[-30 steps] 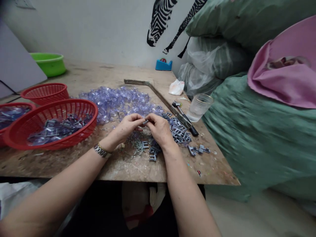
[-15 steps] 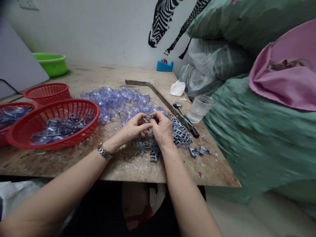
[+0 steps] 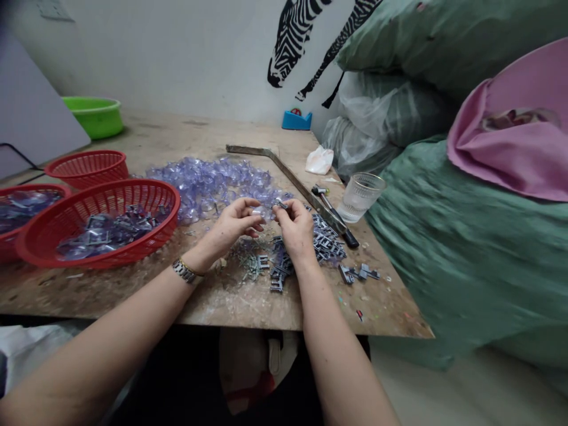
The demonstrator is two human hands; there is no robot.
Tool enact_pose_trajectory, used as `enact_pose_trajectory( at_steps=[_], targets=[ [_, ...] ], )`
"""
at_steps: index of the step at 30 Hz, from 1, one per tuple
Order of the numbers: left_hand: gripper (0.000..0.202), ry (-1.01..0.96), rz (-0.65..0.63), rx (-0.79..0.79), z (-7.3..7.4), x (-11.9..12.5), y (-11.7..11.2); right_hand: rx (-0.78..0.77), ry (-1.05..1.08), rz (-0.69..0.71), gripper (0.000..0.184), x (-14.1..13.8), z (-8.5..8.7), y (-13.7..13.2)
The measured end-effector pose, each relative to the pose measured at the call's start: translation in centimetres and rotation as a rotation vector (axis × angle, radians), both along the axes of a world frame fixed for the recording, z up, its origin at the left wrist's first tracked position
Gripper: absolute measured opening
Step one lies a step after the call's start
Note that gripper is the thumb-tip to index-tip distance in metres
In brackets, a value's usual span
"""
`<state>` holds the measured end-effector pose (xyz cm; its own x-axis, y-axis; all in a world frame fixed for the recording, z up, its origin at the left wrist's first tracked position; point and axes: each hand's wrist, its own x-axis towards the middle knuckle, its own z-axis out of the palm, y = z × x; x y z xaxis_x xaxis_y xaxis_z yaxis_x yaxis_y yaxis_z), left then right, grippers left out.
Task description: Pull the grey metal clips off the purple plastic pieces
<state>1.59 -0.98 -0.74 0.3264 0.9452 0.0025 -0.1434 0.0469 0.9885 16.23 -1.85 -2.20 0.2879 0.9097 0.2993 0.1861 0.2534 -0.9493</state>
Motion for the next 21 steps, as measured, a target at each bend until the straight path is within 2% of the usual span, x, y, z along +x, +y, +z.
enact_pose_trajectory(
  at_steps=[9, 16, 21],
  targets=[
    [0.023, -0.127, -0.016, -0.062, -0.05, -0.39, 0.17, -0.004, 0.061, 0.068, 0.023, -0.36, 0.09, -0.17],
    [0.021, -0.205, -0.096, -0.23, 0.27, -0.79, 0.33, -0.083, 0.09, 0.114, 0.021, -0.31, 0.53, -0.44],
    [0.019, -0.299, -0.1, -0.267, 0.13, -0.94, 0.5, -0.101, 0.103, 0.141, 0.023, -0.42, 0.74, -0.6]
  ],
)
